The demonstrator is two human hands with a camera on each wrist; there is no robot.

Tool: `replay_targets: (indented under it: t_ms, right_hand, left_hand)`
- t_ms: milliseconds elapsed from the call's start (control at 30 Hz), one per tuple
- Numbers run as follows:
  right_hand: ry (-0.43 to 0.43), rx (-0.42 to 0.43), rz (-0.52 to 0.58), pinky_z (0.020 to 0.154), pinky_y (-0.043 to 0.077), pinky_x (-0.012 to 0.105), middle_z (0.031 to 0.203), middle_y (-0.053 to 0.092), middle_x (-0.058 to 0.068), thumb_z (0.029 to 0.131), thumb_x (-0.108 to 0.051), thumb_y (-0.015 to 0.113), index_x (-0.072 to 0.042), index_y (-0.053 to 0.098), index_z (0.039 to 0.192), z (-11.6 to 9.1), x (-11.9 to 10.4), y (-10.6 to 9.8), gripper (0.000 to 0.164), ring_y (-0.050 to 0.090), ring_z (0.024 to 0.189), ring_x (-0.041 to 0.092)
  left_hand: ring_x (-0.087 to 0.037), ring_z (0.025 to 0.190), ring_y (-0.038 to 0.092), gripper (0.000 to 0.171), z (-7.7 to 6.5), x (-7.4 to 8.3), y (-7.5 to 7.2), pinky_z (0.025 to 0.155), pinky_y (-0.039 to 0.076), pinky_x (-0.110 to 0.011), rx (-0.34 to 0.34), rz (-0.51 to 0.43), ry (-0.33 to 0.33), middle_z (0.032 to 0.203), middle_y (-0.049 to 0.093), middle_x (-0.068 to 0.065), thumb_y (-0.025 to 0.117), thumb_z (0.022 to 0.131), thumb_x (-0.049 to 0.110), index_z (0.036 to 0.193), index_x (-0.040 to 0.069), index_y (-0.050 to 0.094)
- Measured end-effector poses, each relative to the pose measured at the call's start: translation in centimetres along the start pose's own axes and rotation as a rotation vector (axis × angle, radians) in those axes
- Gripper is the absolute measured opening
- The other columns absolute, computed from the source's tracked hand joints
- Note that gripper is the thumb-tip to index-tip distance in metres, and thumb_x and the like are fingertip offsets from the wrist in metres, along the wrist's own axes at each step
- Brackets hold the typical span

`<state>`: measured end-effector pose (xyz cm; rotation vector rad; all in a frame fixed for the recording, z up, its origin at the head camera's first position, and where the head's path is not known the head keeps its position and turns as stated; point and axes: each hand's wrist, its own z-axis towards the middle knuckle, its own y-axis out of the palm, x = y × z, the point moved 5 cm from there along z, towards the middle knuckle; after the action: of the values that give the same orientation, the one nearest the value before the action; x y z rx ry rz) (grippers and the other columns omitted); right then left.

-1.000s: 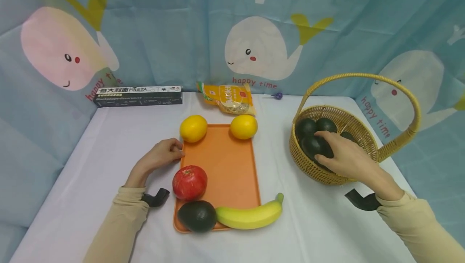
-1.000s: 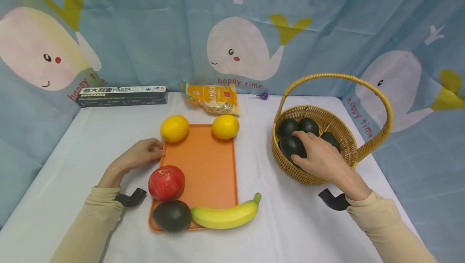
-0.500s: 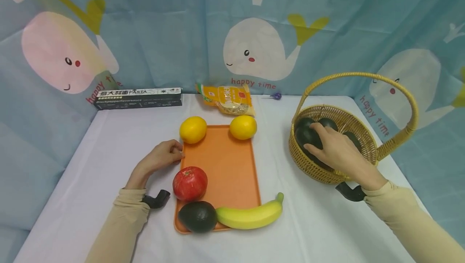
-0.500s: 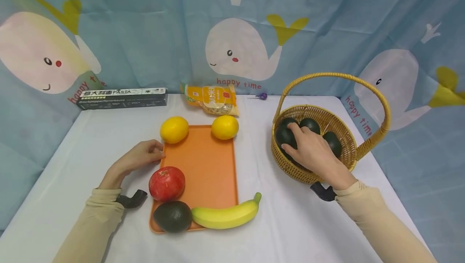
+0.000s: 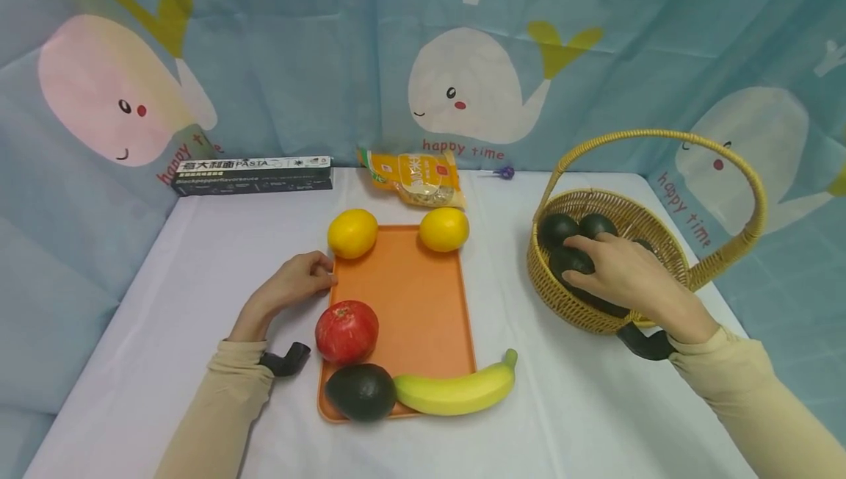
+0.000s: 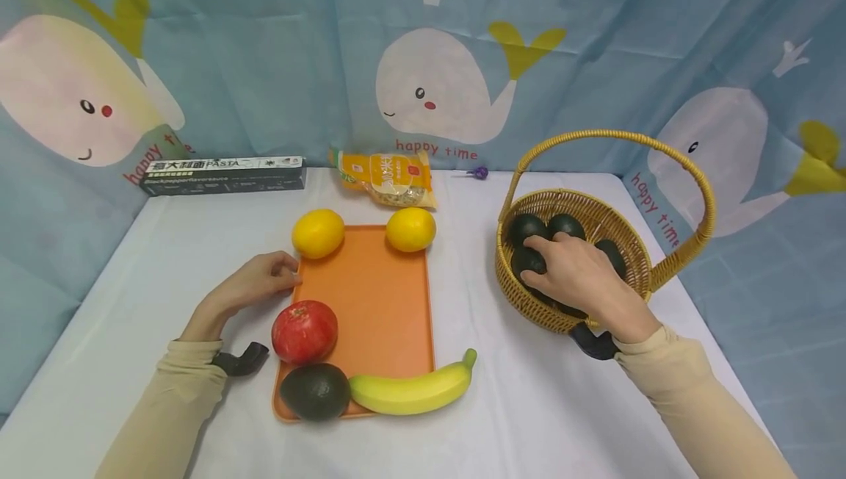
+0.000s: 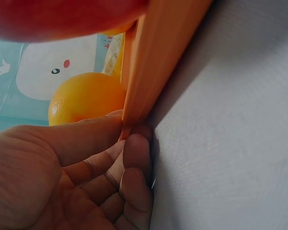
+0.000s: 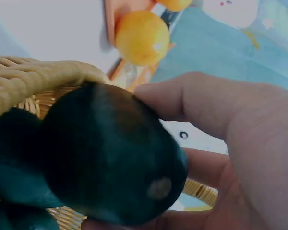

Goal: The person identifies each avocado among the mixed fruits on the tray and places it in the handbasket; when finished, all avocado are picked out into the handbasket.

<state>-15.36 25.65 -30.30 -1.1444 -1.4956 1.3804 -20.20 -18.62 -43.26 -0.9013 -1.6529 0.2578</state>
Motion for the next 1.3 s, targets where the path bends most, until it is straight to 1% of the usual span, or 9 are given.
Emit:
replay_targets:
  t_ms: [233,300,500,633,733,833,967,1133,1300]
  right_hand:
    - [-0.064,0.052,-0.006,0.051,0.045,0.032,0.089,0.065,0.016,0.085,-0.025,0.074,-0.001,0.054,0.131,0.8,-0.4,1.2,0.056,0.057,0.062,0.019]
    - [-0.07,0.024,0.029,0.055,0.048,0.032,0.095,0.067,0.019,0.087,-0.019,0.073,0.001,0.054,0.129,0.8,-0.2,1.8,0.051,0.06,0.064,0.02]
    - [-0.106,-0.097,0.08,0.071,0.054,0.04,0.118,0.066,0.022,0.088,-0.005,0.065,0.0,0.06,0.127,0.3,0.2,2.9,0.04,0.067,0.091,0.03]
    - [-0.103,-0.057,0.069,0.072,0.054,0.042,0.119,0.066,0.021,0.091,-0.009,0.063,-0.002,0.062,0.126,0.3,-0.2,2.4,0.036,0.067,0.096,0.033]
    - [-0.078,0.047,0.054,0.07,0.054,0.045,0.119,0.065,0.02,0.091,-0.013,0.064,-0.004,0.063,0.125,0.2,-1.2,1.6,0.035,0.067,0.097,0.035]
    - [-0.129,0.221,0.053,0.067,0.054,0.044,0.114,0.067,0.015,0.089,-0.013,0.066,-0.005,0.065,0.119,0.2,-3.7,0.8,0.031,0.067,0.094,0.03]
    - [-0.328,0.358,0.056,0.07,0.055,0.037,0.108,0.067,0.009,0.085,-0.016,0.072,-0.009,0.067,0.115,0.2,-9.7,0.8,0.031,0.066,0.09,0.023]
    - [-0.592,0.288,0.047,0.079,0.054,0.031,0.112,0.066,0.005,0.086,-0.026,0.072,-0.014,0.061,0.124,-0.2,-17.9,2.2,0.041,0.063,0.093,0.019]
    - [-0.744,0.201,-0.034,0.083,0.049,0.028,0.115,0.062,0.0,0.092,-0.036,0.063,-0.021,0.055,0.129,-0.9,-23.5,3.7,0.041,0.059,0.098,0.016]
  left_hand:
    - [-0.017,0.073,0.054,0.03,0.0,0.3,0.0,0.068,0.042,-0.028,0.001,-0.001,0.009,0.081,0.063,-0.01,0.06,0.092,0.017,0.113,-0.005,0.056]
    - [-0.017,0.073,0.055,0.03,-0.1,0.4,0.0,0.069,0.042,-0.028,-0.001,-0.002,0.008,0.081,0.063,-0.009,0.061,0.092,0.017,0.113,-0.005,0.056]
    - [-0.018,0.074,0.055,0.03,-0.1,1.0,-0.2,0.07,0.042,-0.029,-0.001,0.002,0.012,0.082,0.064,-0.01,0.061,0.092,0.017,0.113,-0.005,0.056]
    - [-0.018,0.074,0.055,0.029,-0.1,1.2,-0.3,0.07,0.042,-0.029,0.001,0.008,0.015,0.081,0.063,-0.01,0.06,0.093,0.016,0.113,-0.005,0.056]
    - [-0.018,0.072,0.054,0.029,0.0,1.2,-0.3,0.069,0.042,-0.029,-0.003,0.008,0.02,0.081,0.063,-0.009,0.06,0.093,0.016,0.112,-0.005,0.056]
    - [-0.018,0.072,0.054,0.029,0.0,1.2,-0.4,0.068,0.041,-0.029,-0.001,0.013,0.021,0.08,0.063,-0.009,0.06,0.093,0.016,0.112,-0.005,0.056]
    - [-0.018,0.073,0.054,0.03,-0.1,1.0,-0.5,0.069,0.041,-0.029,0.002,0.021,0.014,0.081,0.063,-0.01,0.06,0.093,0.017,0.113,-0.005,0.056]
    - [-0.017,0.073,0.055,0.032,-0.2,0.6,-0.4,0.07,0.042,-0.029,0.002,0.019,0.007,0.081,0.064,-0.009,0.06,0.093,0.017,0.115,-0.005,0.056]
    - [-0.017,0.073,0.056,0.033,-0.1,0.3,0.0,0.072,0.043,-0.029,0.002,0.006,0.006,0.082,0.065,-0.01,0.06,0.092,0.017,0.115,-0.006,0.056]
